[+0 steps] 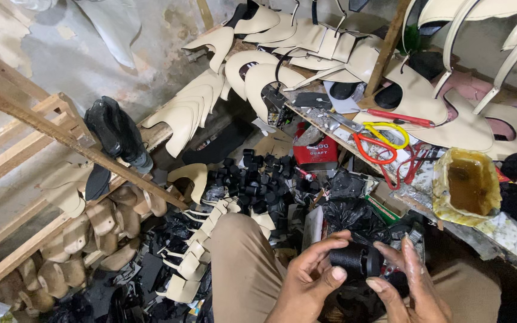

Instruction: The person repeatedly wraps small black shoe components with black thread by hand, then uses scissors to cut the thread. The person also places wrapped parts into a plastic bag. The task is performed one at a time in a cluttered workshop.

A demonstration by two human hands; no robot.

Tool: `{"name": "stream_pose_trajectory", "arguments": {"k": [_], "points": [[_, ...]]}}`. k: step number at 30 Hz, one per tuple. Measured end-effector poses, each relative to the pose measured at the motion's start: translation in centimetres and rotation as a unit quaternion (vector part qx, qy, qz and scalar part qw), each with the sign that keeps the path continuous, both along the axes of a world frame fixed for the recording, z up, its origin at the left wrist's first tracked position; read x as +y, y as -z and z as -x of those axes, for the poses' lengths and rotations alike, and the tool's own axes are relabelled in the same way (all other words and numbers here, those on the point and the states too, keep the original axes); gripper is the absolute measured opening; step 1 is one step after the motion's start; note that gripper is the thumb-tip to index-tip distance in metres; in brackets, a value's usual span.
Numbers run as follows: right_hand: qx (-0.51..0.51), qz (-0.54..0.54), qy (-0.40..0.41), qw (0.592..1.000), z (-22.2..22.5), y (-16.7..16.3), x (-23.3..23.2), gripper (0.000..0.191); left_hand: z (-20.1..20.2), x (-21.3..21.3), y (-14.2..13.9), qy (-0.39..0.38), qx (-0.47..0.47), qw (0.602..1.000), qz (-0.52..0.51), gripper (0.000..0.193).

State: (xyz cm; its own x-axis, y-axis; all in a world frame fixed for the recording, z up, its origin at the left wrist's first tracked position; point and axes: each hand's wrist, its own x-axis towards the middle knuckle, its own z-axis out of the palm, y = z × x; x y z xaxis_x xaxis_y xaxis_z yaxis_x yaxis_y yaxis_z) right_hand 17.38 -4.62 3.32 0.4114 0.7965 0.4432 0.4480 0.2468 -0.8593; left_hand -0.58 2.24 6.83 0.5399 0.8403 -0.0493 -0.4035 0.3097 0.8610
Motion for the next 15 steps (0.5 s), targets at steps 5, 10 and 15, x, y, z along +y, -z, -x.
{"name": "stream_pose_trajectory", "arguments": {"k": [5, 10, 15], "points": [[-0.026, 0.002, -0.034, 0.999, -1.2, 2.2, -0.5, 0.089, 0.1, 0.0, -0.4, 0.006, -0.002, 1.000, -0.015, 0.044], [0.076, 0.068, -0.022, 0.995, -1.5, 4.2, -0.7, 0.093, 0.6, -0.1, -0.8, 0.015, 0.008, 0.999, -0.043, 0.044], [0.109, 0.044, -0.103, 0.988, -1.7, 4.4, -0.6, 0.095, 1.0, -0.4, -1.3, 0.007, 0.042, 0.998, -0.036, 0.044]]}}
